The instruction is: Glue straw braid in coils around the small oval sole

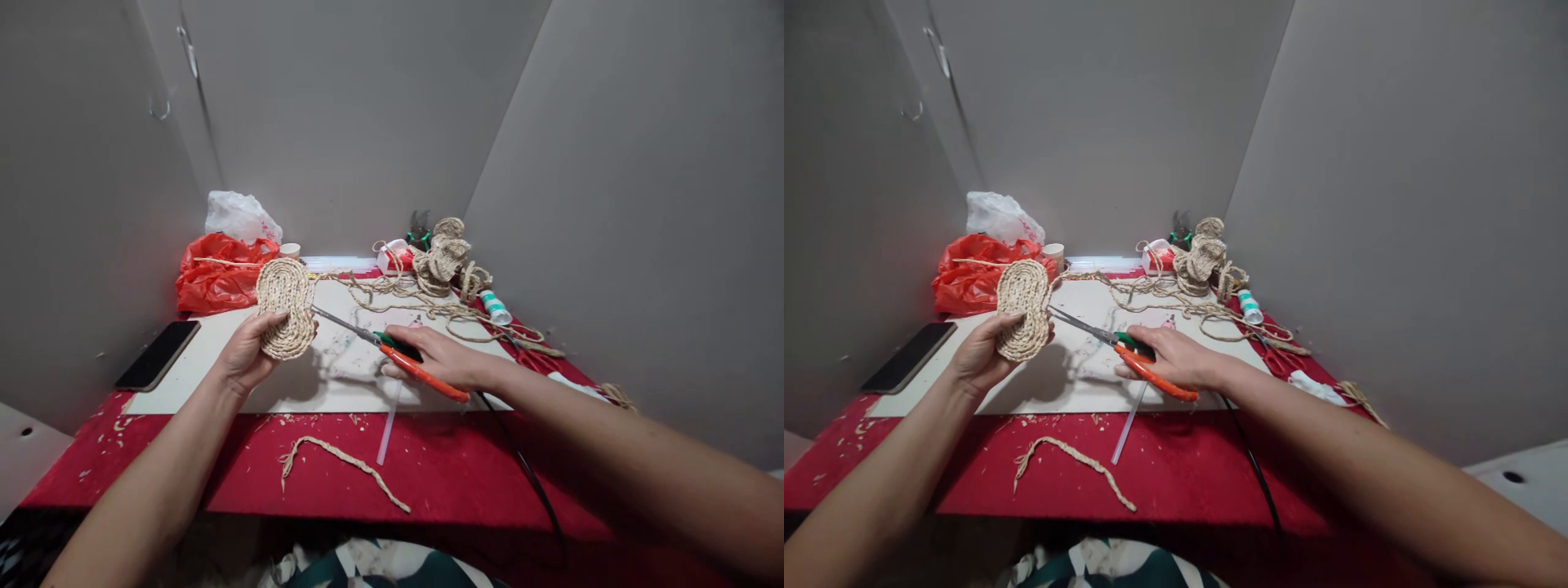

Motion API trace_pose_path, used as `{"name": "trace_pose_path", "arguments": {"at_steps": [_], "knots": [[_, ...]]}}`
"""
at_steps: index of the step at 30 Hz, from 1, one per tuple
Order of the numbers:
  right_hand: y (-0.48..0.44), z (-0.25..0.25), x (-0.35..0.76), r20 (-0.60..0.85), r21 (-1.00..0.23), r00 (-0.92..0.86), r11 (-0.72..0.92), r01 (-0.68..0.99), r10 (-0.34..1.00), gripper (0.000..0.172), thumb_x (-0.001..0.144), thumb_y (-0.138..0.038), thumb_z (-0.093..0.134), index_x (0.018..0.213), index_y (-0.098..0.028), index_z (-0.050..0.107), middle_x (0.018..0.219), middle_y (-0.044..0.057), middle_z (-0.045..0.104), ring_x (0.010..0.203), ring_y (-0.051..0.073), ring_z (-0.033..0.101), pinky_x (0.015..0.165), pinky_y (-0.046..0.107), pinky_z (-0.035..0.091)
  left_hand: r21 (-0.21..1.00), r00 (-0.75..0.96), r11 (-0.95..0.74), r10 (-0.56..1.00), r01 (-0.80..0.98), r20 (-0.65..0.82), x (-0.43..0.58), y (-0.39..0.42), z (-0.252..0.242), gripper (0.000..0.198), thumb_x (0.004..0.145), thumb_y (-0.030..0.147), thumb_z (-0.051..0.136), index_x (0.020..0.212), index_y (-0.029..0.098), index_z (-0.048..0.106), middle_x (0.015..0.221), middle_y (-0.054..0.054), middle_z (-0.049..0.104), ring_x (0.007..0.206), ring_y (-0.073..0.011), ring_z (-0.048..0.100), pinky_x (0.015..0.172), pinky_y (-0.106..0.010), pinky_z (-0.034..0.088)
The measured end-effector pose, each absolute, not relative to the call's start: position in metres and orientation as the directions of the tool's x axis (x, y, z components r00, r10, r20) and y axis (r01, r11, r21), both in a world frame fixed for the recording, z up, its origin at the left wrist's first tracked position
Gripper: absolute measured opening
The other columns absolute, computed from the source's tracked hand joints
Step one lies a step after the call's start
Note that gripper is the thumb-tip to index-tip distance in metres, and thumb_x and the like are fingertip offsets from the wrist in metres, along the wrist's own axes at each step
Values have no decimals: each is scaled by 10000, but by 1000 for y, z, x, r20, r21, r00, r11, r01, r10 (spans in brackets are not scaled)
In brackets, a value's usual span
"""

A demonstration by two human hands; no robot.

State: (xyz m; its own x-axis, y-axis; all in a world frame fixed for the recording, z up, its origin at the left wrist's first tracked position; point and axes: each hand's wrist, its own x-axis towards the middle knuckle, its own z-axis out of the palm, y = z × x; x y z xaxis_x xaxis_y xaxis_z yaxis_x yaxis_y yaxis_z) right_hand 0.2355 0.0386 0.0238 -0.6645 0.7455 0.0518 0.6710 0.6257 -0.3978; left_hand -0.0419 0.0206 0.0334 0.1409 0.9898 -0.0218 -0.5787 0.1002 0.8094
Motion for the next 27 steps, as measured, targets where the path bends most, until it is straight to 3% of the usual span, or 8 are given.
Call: {"name": "trace_pose_path", "arguments": {"at_steps": [6, 13, 21, 27], "knots": [[40, 14, 231, 186, -384, -653, 666, 640, 734, 421, 799, -595, 540, 730, -190, 450, 649, -31, 435, 585, 117, 387, 570, 245, 291, 790, 125, 95, 992, -605, -24, -38, 18, 36, 257, 754, 45, 554, 979, 72, 675, 880, -103, 749, 746, -216, 719, 725, -357, 606], [41, 9, 230, 247, -389, -637, 676, 625, 731, 406, 790, -578, 558, 718, -196, 438, 622, -26, 459, 565, 115, 391, 564, 239, 307, 783, 146, 125, 988, -610, -44, -37, 17, 36, 193, 769, 51, 545, 901, 53, 686, 853, -122, 748, 731, -219, 718, 722, -353, 604], [43, 6, 225, 306, -311, -610, 682, 662, 731, 392, 772, -582, 541, 738, -197, 477, 588, -12, 500, 505, 116, 398, 537, 240, 293, 771, 179, 174, 981, -613, -79, -36, 16, 35, 185, 780, 46, 529, 876, 61, 686, 815, -119, 747, 706, -215, 715, 703, -353, 605], [40, 11, 225, 285, -245, -613, 675, 697, 737, 402, 790, -599, 487, 716, -205, 468, 561, -11, 469, 498, 126, 381, 534, 244, 279, 790, 168, 181, 981, -586, -100, -36, 18, 33, 231, 770, 58, 540, 965, 50, 665, 841, -131, 742, 722, -217, 712, 729, -357, 598]]}}
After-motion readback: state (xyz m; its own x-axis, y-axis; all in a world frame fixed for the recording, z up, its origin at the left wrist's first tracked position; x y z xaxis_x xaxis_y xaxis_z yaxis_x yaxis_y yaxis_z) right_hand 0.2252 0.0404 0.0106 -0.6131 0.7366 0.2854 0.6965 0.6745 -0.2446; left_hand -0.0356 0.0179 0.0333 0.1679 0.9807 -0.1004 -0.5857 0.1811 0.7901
